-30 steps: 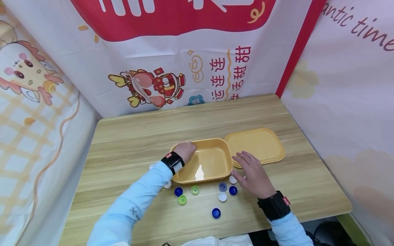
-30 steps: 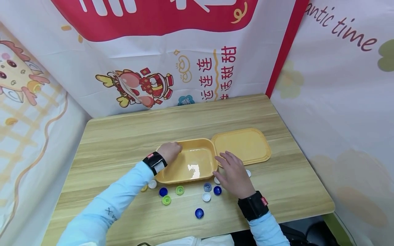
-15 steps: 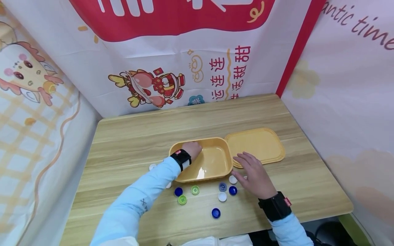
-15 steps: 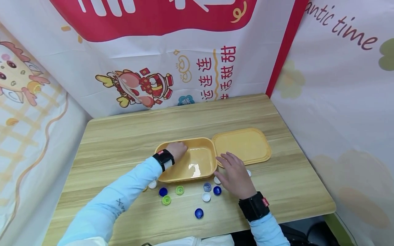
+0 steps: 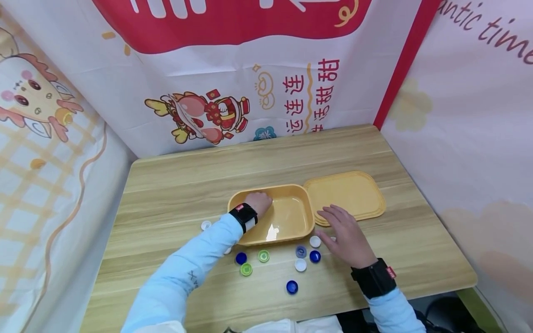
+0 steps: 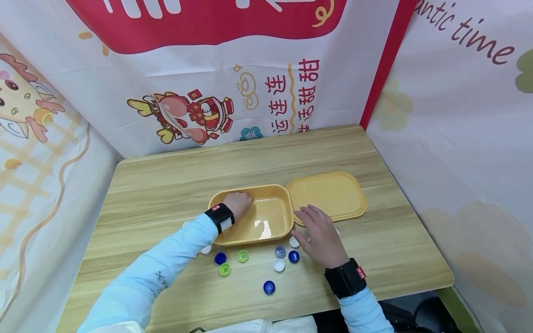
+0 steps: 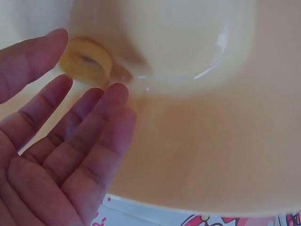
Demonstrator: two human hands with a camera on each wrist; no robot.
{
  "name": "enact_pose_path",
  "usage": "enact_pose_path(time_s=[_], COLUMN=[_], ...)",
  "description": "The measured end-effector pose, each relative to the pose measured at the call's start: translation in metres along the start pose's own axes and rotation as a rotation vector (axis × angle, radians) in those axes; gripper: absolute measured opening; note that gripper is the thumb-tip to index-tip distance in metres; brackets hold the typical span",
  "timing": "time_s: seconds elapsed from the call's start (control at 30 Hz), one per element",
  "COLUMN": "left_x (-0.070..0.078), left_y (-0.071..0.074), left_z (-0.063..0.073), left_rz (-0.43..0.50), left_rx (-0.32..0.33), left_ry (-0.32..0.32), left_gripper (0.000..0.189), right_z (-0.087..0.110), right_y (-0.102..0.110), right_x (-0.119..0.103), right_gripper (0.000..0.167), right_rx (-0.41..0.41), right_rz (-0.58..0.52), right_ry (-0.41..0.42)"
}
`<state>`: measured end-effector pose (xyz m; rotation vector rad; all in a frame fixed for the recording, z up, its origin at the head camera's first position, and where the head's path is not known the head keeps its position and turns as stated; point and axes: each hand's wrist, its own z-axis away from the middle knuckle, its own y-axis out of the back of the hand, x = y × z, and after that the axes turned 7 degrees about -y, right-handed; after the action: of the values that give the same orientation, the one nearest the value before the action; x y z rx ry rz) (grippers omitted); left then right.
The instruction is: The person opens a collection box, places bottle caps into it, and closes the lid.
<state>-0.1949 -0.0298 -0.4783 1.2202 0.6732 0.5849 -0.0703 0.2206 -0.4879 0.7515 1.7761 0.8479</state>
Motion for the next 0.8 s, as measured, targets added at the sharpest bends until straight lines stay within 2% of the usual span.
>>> enact_pose_path(time_s=[0.03, 0.07, 0.1, 0.17, 0.27, 0.33, 0.47, 0.57, 0.7, 0.8], left_x=[0.002, -0.001, -0.004, -0.012, -0.019, -0.022, -0.024, -0.025, -0.026, -0.029], left_y=[-0.012, -0.02, -0.024, -0.025, -0.015, -0.006, 0.014, 0.024, 0.025, 0.022], left_z=[-0.006, -0.008, -0.009, -0.004, 0.005, 0.013, 0.03, 0.043, 0.063, 0.081], left_rz=[-0.035, -0.037, -0.034, -0.002, 0.062, 0.095, 0.164, 0.197, 0.233, 0.291], left_rx=[0.022, 0.054, 0.089, 0.138, 0.156, 0.147, 0.123, 0.137, 0.191, 0.217], left_ry=[0.055, 0.054, 0.042, -0.039, -0.096, -0.102, -0.051, -0.026, -0.023, 0.019], left_gripper=[0.016, 0.015, 0.014, 0.012, 0.01, 0.008, 0.018, 0.023, 0.028, 0.033], right_z=[0.0, -0.001, -0.001, -0.002, -0.002, -0.002, -0.003, -0.005, -0.007, -0.008], right_y=[0.0, 0.0, 0.0, 0.0, 0.0, 0.0, 0.0, 0.0, 0.0, 0.0], right_x=[0.0, 0.0, 0.001, 0.001, 0.0, 0.0, 0.0, 0.0, 0.0, -0.001], right_gripper=[0.053, 0.053, 0.053, 0.053, 0.052, 0.052, 0.053, 0.053, 0.052, 0.052], right_rx=[-0.004, -0.008, -0.01, -0.012, -0.009, -0.004, -0.001, 0.003, 0.014, 0.017], right_rz=[0.0, 0.0, 0.001, 0.0, -0.006, -0.007, 0.0, 0.001, -0.003, -0.005], right_ry=[-0.003, -0.006, -0.008, -0.011, -0.002, 0.005, 0.015, 0.02, 0.038, 0.05])
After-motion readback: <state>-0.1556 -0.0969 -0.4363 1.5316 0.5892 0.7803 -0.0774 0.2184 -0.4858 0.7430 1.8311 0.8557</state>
